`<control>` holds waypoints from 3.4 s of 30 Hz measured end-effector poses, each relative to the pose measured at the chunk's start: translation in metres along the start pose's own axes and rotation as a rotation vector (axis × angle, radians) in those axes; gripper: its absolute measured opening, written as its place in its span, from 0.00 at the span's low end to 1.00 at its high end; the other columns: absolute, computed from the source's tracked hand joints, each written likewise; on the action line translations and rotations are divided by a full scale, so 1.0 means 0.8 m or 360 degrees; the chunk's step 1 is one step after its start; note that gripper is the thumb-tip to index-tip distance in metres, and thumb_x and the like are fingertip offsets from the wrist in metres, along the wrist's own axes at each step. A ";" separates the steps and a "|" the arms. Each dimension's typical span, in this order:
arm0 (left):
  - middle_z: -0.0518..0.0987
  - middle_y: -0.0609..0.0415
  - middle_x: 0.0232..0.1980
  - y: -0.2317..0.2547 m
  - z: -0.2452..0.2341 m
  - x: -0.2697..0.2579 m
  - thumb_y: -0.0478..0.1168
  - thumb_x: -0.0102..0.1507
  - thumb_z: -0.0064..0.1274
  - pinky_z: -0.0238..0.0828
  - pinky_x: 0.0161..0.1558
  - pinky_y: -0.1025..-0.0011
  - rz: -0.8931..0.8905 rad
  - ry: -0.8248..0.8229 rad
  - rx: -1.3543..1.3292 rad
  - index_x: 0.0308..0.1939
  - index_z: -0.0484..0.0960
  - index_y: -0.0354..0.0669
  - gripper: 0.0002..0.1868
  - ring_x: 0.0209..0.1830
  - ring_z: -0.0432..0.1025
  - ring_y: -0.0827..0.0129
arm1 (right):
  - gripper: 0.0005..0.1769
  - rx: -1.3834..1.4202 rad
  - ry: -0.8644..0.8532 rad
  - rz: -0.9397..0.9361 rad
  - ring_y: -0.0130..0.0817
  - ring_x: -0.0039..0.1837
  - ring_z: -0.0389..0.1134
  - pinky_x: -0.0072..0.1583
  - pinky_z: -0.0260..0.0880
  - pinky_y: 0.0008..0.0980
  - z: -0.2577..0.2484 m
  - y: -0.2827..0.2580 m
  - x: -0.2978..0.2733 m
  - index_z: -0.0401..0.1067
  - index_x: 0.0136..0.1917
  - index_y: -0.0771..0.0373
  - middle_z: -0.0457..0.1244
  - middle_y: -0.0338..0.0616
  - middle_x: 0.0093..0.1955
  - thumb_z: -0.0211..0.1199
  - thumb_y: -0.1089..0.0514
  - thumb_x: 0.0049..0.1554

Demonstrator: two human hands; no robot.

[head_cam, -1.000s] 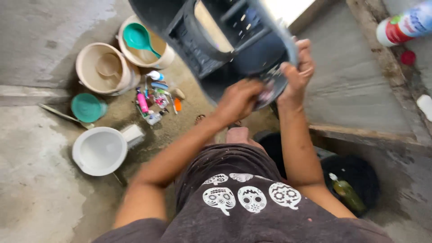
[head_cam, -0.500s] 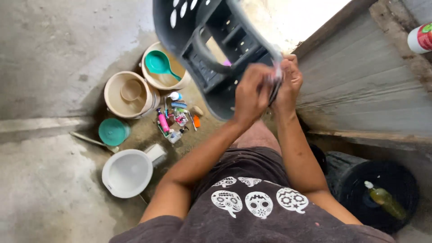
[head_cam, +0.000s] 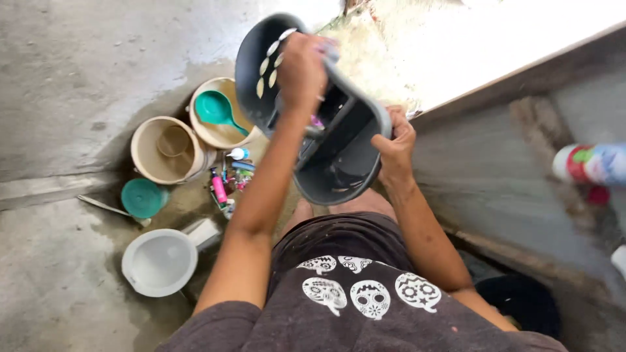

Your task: Scrubbing and cleaning a plastic storage caddy in a bathroom environment using a rag and cleaning solution.

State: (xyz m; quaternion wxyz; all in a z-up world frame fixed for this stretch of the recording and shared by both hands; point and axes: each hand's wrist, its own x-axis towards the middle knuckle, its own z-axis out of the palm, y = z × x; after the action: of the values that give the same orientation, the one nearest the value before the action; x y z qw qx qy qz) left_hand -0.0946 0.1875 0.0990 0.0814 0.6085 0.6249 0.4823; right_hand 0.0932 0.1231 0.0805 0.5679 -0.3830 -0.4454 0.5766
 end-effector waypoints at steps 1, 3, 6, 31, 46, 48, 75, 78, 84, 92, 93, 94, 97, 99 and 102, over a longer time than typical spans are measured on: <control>0.78 0.48 0.43 -0.002 0.007 0.005 0.31 0.64 0.47 0.72 0.47 0.56 -0.0071 -0.0001 0.0040 0.42 0.85 0.46 0.11 0.45 0.75 0.52 | 0.16 0.0045 -0.0019 0.0059 0.22 0.51 0.60 0.57 0.62 0.18 -0.010 0.003 0.013 0.71 0.46 0.69 0.58 0.34 0.50 0.52 0.74 0.44; 0.78 0.47 0.43 0.007 0.021 0.008 0.31 0.65 0.47 0.72 0.46 0.56 -0.0146 -0.0004 0.0087 0.41 0.85 0.45 0.10 0.45 0.75 0.51 | 0.16 0.0096 -0.0041 0.0124 0.22 0.51 0.60 0.55 0.62 0.18 -0.022 0.010 0.047 0.71 0.46 0.69 0.58 0.32 0.49 0.52 0.74 0.44; 0.76 0.46 0.46 0.020 0.037 0.013 0.31 0.64 0.48 0.72 0.50 0.55 0.0112 -0.0012 0.0090 0.43 0.82 0.40 0.08 0.48 0.74 0.49 | 0.16 0.0374 0.0078 0.0572 0.22 0.42 0.56 0.45 0.58 0.19 -0.031 0.023 0.096 0.68 0.46 0.65 0.56 0.32 0.40 0.53 0.74 0.43; 0.77 0.59 0.43 -0.061 -0.030 0.095 0.39 0.58 0.54 0.76 0.42 0.62 0.0733 -0.1062 0.0632 0.35 0.87 0.54 0.06 0.48 0.74 0.61 | 0.14 0.0612 -0.0225 0.0896 0.26 0.35 0.56 0.39 0.57 0.23 -0.002 0.028 0.204 0.64 0.38 0.64 0.57 0.37 0.34 0.47 0.77 0.41; 0.76 0.51 0.46 -0.066 0.018 0.051 0.42 0.54 0.56 0.70 0.40 0.64 0.1015 -0.0965 0.1090 0.26 0.86 0.42 0.09 0.51 0.69 0.56 | 0.15 0.0225 -0.0048 0.0532 0.27 0.37 0.55 0.39 0.56 0.24 0.022 0.027 0.260 0.66 0.38 0.64 0.56 0.36 0.34 0.52 0.78 0.40; 0.76 0.50 0.43 -0.080 0.040 0.032 0.43 0.53 0.55 0.71 0.37 0.66 0.1094 -0.1046 0.1260 0.26 0.86 0.41 0.10 0.50 0.70 0.55 | 0.17 0.0229 -0.0079 0.0485 0.26 0.37 0.54 0.39 0.55 0.23 0.017 0.024 0.262 0.66 0.38 0.62 0.54 0.34 0.34 0.53 0.79 0.39; 0.78 0.47 0.46 -0.061 -0.023 0.017 0.33 0.61 0.60 0.70 0.52 0.54 -0.0252 -0.0290 0.0529 0.44 0.81 0.43 0.08 0.50 0.72 0.48 | 0.18 0.0984 -0.0162 0.0355 0.34 0.45 0.63 0.52 0.68 0.24 -0.047 0.030 0.237 0.63 0.47 0.65 0.60 0.43 0.45 0.47 0.76 0.44; 0.76 0.45 0.48 -0.107 -0.035 0.004 0.30 0.58 0.59 0.71 0.52 0.57 -0.0415 0.0097 0.0469 0.49 0.83 0.45 0.15 0.50 0.71 0.50 | 0.21 0.0757 0.0089 0.0445 0.36 0.47 0.66 0.55 0.72 0.29 -0.058 0.038 0.235 0.68 0.47 0.70 0.62 0.44 0.43 0.46 0.71 0.39; 0.75 0.43 0.60 -0.169 -0.066 0.047 0.43 0.69 0.53 0.70 0.56 0.63 -0.1178 0.0892 -0.1371 0.67 0.70 0.37 0.24 0.56 0.69 0.58 | 0.14 0.0863 0.0260 0.0815 0.41 0.41 0.65 0.43 0.68 0.33 -0.101 0.111 0.214 0.67 0.47 0.68 0.63 0.47 0.43 0.52 0.68 0.45; 0.76 0.48 0.55 -0.123 -0.055 0.004 0.32 0.55 0.58 0.70 0.60 0.68 -0.0930 0.0452 -0.0754 0.62 0.68 0.35 0.31 0.53 0.72 0.64 | 0.27 0.0281 -0.0121 0.0363 0.38 0.47 0.65 0.54 0.71 0.34 -0.046 0.067 0.202 0.65 0.60 0.73 0.63 0.47 0.48 0.51 0.67 0.45; 0.76 0.48 0.55 -0.114 -0.054 0.007 0.32 0.55 0.58 0.70 0.60 0.68 -0.0913 0.0451 -0.0758 0.62 0.68 0.35 0.31 0.53 0.72 0.64 | 0.27 0.0285 -0.0121 0.0347 0.38 0.47 0.65 0.54 0.71 0.34 -0.040 0.062 0.207 0.65 0.60 0.73 0.63 0.47 0.48 0.51 0.67 0.45; 0.77 0.48 0.51 -0.106 -0.052 0.011 0.32 0.54 0.57 0.72 0.55 0.68 -0.0997 0.0452 -0.0617 0.58 0.69 0.35 0.28 0.49 0.73 0.64 | 0.30 -0.0742 -0.0211 -0.0192 0.47 0.53 0.64 0.59 0.68 0.39 -0.033 0.057 0.211 0.62 0.61 0.75 0.61 0.55 0.52 0.57 0.65 0.44; 0.79 0.50 0.45 -0.093 -0.018 -0.002 0.32 0.53 0.57 0.75 0.49 0.68 -0.1071 0.0518 -0.0588 0.54 0.70 0.34 0.26 0.43 0.75 0.65 | 0.37 -0.1225 -0.0346 -0.0605 0.53 0.64 0.59 0.68 0.59 0.45 0.042 0.003 0.209 0.52 0.67 0.76 0.55 0.63 0.59 0.62 0.65 0.46; 0.80 0.51 0.44 -0.085 0.005 -0.018 0.33 0.52 0.57 0.76 0.49 0.69 -0.1053 0.0575 -0.0692 0.54 0.69 0.34 0.26 0.42 0.76 0.66 | 0.40 -0.0675 -0.0386 -0.0469 0.51 0.69 0.55 0.71 0.53 0.46 0.083 -0.024 0.203 0.46 0.71 0.77 0.52 0.63 0.63 0.60 0.66 0.51; 0.79 0.50 0.48 -0.076 0.027 -0.028 0.31 0.53 0.57 0.74 0.52 0.67 -0.1031 0.0682 -0.0782 0.55 0.67 0.34 0.26 0.45 0.76 0.66 | 0.30 -0.1057 -0.0480 0.0271 0.39 0.62 0.68 0.65 0.65 0.40 0.080 -0.017 0.198 0.58 0.74 0.65 0.63 0.48 0.61 0.63 0.54 0.63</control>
State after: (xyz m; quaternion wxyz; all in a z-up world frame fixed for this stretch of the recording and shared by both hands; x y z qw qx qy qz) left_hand -0.1161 0.1921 0.0342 0.2388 0.2311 0.6528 0.6807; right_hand 0.0271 0.2749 0.1236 0.2909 -0.4928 -0.6533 0.4957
